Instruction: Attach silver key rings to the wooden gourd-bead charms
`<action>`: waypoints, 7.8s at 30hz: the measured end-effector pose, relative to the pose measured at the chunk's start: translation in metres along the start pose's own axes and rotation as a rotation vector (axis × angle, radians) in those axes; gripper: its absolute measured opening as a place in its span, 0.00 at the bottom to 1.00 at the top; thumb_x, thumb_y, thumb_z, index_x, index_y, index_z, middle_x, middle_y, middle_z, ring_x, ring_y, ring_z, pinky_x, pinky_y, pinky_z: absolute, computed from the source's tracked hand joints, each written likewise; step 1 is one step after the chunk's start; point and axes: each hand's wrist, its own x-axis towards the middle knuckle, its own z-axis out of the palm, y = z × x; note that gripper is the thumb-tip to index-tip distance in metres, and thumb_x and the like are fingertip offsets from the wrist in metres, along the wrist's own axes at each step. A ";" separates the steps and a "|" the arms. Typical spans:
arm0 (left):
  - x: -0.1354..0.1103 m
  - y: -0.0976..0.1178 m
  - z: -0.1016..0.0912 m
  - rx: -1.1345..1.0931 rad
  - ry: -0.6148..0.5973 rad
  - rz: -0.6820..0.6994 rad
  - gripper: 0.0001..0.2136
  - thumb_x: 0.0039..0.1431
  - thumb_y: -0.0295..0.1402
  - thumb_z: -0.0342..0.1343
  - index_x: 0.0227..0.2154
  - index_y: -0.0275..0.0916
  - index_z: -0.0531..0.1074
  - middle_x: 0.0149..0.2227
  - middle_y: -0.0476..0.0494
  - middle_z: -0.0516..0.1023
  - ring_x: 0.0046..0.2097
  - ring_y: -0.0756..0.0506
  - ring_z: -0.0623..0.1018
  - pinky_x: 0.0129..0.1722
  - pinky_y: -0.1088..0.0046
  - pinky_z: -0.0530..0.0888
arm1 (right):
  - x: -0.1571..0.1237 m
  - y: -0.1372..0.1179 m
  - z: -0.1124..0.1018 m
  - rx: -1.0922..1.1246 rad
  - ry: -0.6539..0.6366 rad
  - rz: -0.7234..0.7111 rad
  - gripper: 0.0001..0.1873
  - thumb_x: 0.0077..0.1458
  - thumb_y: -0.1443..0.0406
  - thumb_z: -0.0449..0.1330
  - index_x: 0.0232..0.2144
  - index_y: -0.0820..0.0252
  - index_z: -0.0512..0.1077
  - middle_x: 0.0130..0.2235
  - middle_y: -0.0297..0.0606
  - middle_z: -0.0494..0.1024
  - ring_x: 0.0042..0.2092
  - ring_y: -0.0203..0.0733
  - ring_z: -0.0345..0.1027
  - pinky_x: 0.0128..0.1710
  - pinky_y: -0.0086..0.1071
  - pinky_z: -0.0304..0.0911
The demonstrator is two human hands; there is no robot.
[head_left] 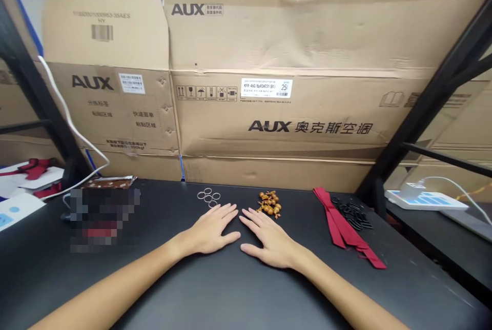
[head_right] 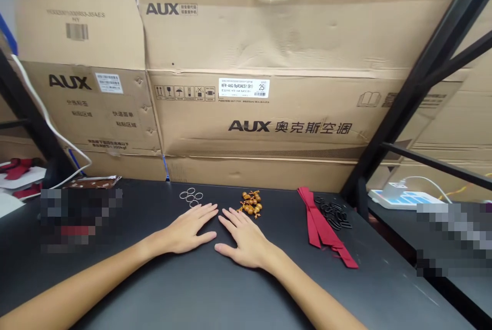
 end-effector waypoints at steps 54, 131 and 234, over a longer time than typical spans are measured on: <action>0.000 0.000 0.000 0.028 0.006 -0.046 0.35 0.61 0.58 0.40 0.64 0.40 0.55 0.67 0.41 0.51 0.68 0.38 0.50 0.66 0.59 0.49 | -0.002 0.000 0.002 -0.016 -0.003 0.078 0.43 0.56 0.40 0.48 0.65 0.56 0.50 0.68 0.40 0.44 0.69 0.51 0.33 0.67 0.48 0.36; 0.003 0.020 -0.002 -0.127 0.258 0.098 0.04 0.61 0.29 0.52 0.34 0.41 0.71 0.41 0.46 0.78 0.44 0.44 0.75 0.45 0.67 0.68 | 0.006 0.010 0.007 0.012 0.403 -0.076 0.15 0.51 0.76 0.51 0.40 0.59 0.68 0.40 0.39 0.74 0.43 0.44 0.64 0.44 0.37 0.61; 0.004 0.019 -0.012 -0.121 0.200 0.186 0.08 0.67 0.29 0.41 0.34 0.39 0.65 0.44 0.40 0.67 0.44 0.43 0.68 0.47 0.63 0.68 | 0.009 0.011 0.009 0.174 0.439 0.007 0.04 0.59 0.63 0.56 0.33 0.57 0.69 0.31 0.35 0.74 0.33 0.39 0.67 0.35 0.32 0.63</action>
